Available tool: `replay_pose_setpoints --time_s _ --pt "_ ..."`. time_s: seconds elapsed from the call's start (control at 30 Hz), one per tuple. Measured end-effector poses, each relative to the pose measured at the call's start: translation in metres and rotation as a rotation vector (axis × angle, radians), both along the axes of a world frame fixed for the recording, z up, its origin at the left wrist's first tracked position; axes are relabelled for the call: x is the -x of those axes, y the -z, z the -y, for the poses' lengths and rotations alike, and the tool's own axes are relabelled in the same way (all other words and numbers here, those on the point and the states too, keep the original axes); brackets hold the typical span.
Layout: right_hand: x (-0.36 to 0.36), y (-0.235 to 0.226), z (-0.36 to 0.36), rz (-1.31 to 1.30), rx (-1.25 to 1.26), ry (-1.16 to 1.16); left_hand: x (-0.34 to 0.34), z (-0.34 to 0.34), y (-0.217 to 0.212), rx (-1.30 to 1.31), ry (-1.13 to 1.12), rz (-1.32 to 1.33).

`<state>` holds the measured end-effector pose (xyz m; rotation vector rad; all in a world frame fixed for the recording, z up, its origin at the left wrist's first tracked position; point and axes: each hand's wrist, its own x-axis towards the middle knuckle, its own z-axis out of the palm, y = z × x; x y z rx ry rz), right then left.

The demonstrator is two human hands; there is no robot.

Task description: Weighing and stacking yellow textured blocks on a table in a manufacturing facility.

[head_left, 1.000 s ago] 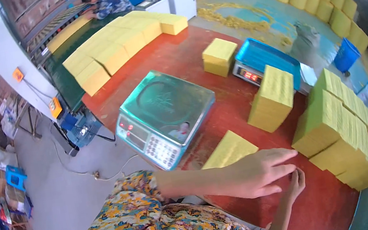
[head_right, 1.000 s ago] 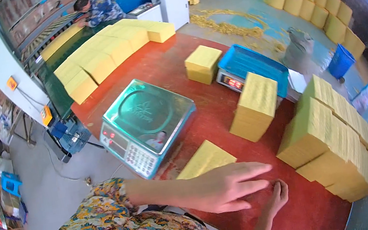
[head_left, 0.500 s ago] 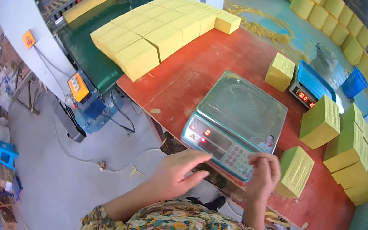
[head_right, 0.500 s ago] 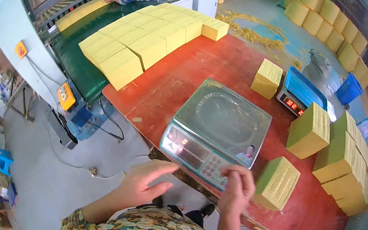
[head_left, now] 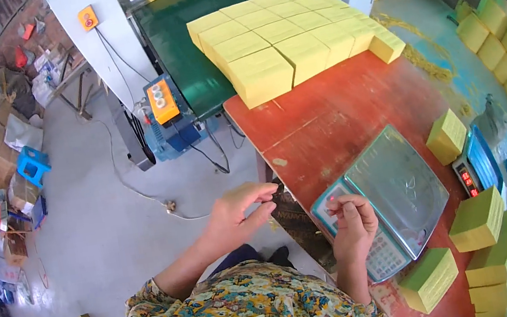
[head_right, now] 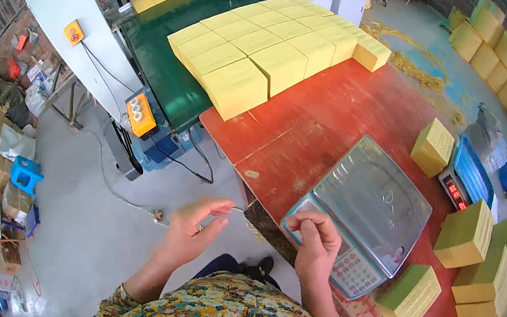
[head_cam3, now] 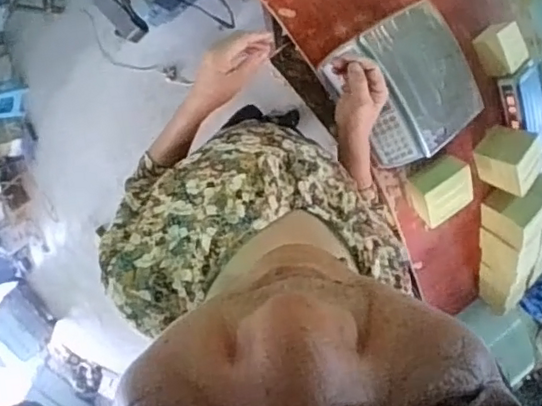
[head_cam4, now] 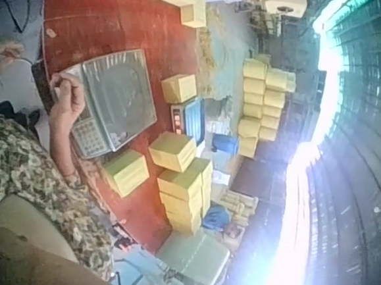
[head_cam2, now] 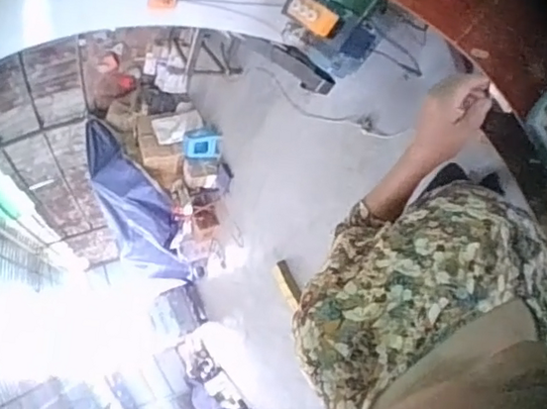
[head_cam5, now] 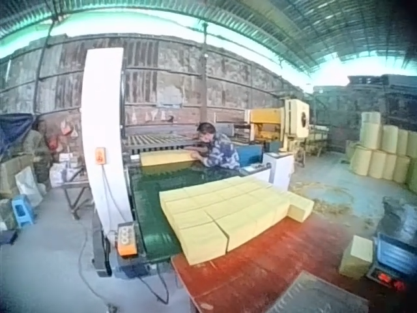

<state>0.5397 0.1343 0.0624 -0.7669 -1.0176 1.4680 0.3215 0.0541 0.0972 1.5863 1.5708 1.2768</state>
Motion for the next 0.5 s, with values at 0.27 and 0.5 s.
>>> replay_pose_setpoints --time_s 0.27,0.5 --pt "0.032 0.007 -0.024 -0.017 0.003 -0.095 0.06 -0.055 0.018 -0.056 -0.097 -0.176" --pt "0.095 0.008 -0.042 -0.003 0.158 -0.04 0.166 -0.189 0.032 -0.191 -0.071 -0.481"
